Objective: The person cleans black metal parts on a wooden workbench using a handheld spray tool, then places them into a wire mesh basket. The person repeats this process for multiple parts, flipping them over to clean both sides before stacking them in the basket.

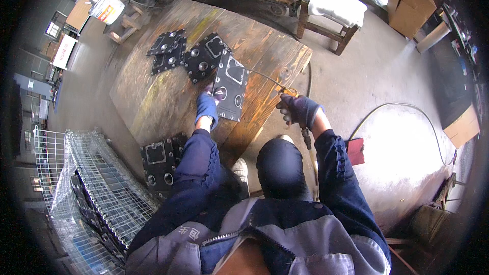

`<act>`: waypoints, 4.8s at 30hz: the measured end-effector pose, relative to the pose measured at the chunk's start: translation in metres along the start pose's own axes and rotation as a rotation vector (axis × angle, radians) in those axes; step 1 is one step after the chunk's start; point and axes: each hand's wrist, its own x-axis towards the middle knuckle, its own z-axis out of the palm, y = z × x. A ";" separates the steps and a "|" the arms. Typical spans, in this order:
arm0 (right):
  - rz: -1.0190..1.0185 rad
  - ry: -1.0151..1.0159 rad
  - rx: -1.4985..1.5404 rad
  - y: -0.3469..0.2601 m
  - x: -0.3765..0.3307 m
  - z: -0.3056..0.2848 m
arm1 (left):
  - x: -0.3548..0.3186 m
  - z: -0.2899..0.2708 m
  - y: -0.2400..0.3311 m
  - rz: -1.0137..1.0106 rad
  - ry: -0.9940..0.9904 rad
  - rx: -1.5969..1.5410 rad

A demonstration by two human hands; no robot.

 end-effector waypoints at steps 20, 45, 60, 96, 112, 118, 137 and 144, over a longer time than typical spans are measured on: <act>-0.242 0.409 -0.320 0.098 -0.080 -0.030 | 0.039 0.039 -0.018 -0.414 0.011 -0.433; -0.129 0.472 -0.080 0.172 -0.109 -0.068 | -0.315 -0.236 -0.158 -0.397 0.670 0.401; -0.212 0.629 -0.310 0.181 -0.085 -0.087 | -0.069 -0.213 0.008 0.070 0.784 0.999; -0.210 0.385 -1.042 0.003 -0.025 0.014 | 0.015 0.063 -0.153 -0.209 0.023 0.934; 0.049 0.389 0.017 0.099 -0.114 -0.055 | 0.020 0.059 -0.081 -0.021 0.034 0.284; 0.040 0.153 0.289 0.129 -0.072 -0.072 | -0.019 0.091 0.025 0.139 -0.001 0.695; 0.054 0.027 0.384 0.120 -0.024 -0.089 | -0.050 0.099 0.082 0.057 -0.004 0.689; -0.019 -0.040 0.328 0.112 -0.025 -0.094 | -0.027 0.093 0.049 0.038 0.007 0.733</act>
